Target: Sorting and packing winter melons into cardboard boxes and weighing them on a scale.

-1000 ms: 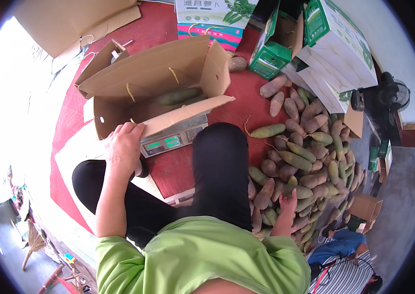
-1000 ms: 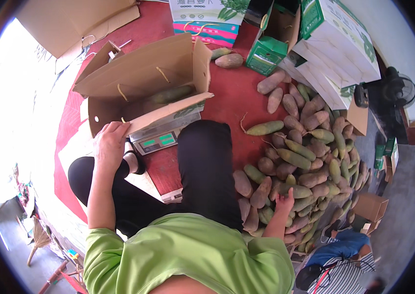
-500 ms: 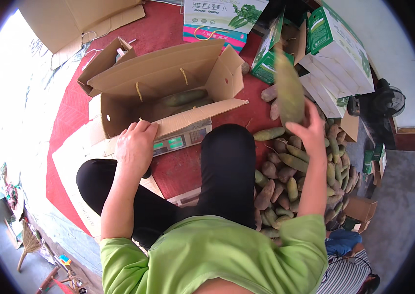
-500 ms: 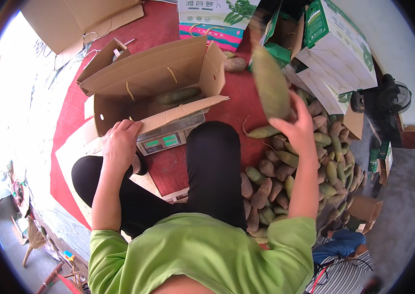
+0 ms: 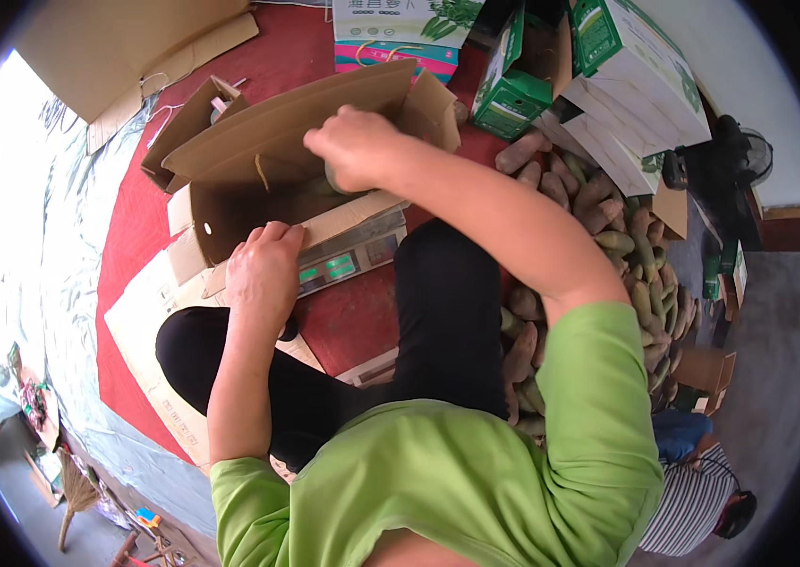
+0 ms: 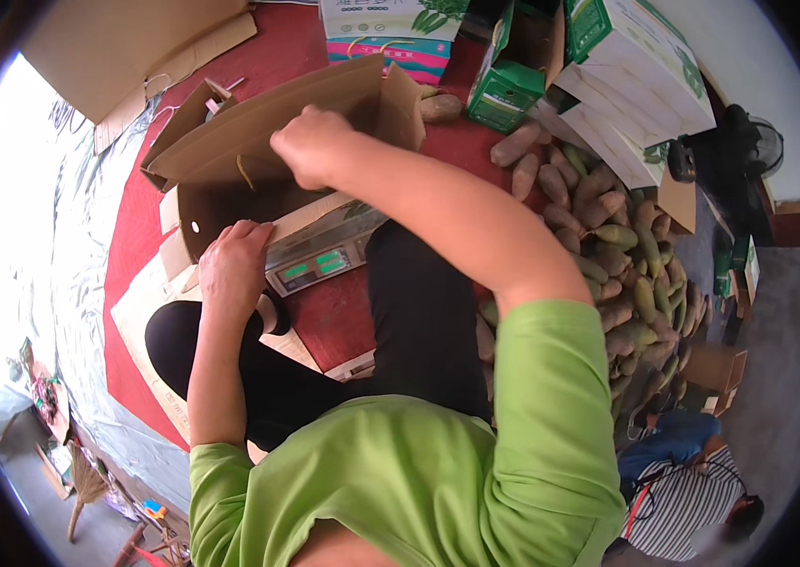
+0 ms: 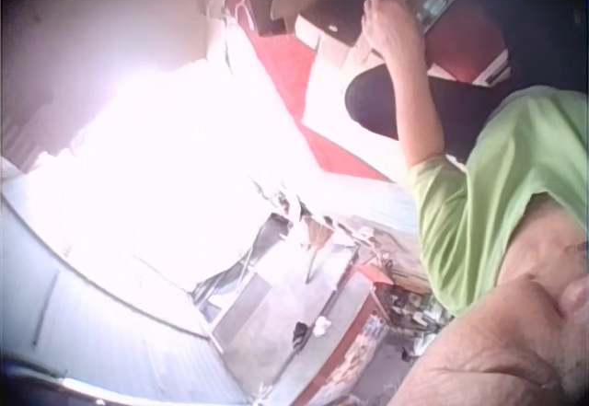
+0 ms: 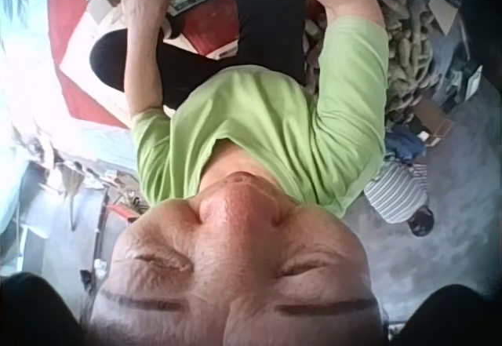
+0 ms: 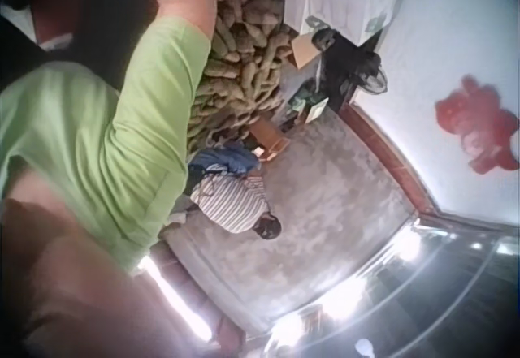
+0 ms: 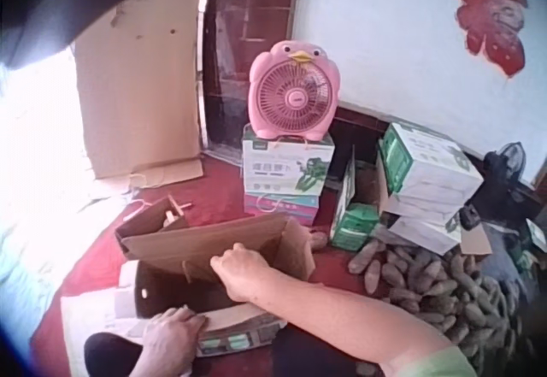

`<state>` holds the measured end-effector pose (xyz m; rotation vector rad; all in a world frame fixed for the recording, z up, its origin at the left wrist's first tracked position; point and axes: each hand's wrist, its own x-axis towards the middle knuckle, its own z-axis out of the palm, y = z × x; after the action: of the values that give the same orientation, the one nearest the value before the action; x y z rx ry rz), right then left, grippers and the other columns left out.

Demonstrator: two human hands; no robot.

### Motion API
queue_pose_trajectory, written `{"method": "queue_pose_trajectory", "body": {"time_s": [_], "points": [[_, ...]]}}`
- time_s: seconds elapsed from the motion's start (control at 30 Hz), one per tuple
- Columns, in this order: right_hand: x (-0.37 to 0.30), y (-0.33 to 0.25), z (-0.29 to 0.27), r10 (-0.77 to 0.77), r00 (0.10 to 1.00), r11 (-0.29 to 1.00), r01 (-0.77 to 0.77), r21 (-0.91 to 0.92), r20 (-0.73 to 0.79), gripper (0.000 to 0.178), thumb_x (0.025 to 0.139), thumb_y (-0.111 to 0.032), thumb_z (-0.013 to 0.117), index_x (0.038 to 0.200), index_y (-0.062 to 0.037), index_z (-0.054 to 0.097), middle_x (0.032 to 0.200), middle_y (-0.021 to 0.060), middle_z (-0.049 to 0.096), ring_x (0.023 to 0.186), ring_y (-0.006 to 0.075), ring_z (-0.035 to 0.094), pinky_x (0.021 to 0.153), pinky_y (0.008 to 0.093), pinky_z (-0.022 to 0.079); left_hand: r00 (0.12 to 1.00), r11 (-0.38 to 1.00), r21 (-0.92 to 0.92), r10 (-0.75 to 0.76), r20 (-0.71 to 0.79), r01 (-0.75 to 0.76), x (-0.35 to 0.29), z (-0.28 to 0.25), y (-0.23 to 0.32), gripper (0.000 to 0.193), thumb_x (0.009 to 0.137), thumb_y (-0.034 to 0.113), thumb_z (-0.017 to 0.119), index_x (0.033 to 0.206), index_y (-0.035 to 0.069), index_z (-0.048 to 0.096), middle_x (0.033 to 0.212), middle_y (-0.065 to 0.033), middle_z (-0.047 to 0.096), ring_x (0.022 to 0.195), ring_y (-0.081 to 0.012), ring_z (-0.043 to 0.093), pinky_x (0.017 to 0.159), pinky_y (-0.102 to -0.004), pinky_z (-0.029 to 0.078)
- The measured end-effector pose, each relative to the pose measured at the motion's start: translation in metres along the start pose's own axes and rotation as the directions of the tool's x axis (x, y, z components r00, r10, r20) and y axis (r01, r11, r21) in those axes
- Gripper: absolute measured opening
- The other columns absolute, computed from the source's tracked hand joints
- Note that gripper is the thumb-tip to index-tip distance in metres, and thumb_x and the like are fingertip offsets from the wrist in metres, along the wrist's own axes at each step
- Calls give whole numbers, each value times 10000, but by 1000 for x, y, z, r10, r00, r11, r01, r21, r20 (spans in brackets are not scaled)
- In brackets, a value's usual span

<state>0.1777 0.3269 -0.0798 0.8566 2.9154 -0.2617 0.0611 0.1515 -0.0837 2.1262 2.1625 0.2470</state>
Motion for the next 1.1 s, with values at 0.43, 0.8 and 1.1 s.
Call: {"method": "queue_pose_trajectory", "body": {"time_s": [0.43, 0.8, 1.1], "points": [[20, -55, 1, 42, 994, 880, 12, 474, -104, 266, 736, -221, 674, 989, -145, 698, 1032, 83, 682, 993, 248, 643, 841, 385, 507, 1000, 1000, -20, -24, -16, 23, 2, 1, -1, 224, 857, 91, 533, 1038, 95, 666, 973, -85, 638, 928, -290, 614, 769, -397, 494], [-197, 74, 62, 719, 543, 514, 2, 858, -433, 160, 832, -93, 654, 962, -3, 671, 927, 73, 687, 870, 120, 633, 771, 262, 503, 997, 996, -71, 46, -69, -51, -1, 6, -11, 219, 863, 54, 555, 1055, 49, 659, 994, -109, 647, 890, -301, 631, 752, -375, 500], [-393, 156, 242, 966, 232, 258, -859, 442, -113, 163, 810, -166, 572, 896, -50, 649, 865, 162, 667, 830, 331, 648, 746, 421, 512, 999, 991, -129, 32, -43, -38, -1, 7, -10, 238, 858, -11, 524, 1067, 1, 638, 1001, -147, 635, 919, -316, 616, 805, -383, 487]]}}
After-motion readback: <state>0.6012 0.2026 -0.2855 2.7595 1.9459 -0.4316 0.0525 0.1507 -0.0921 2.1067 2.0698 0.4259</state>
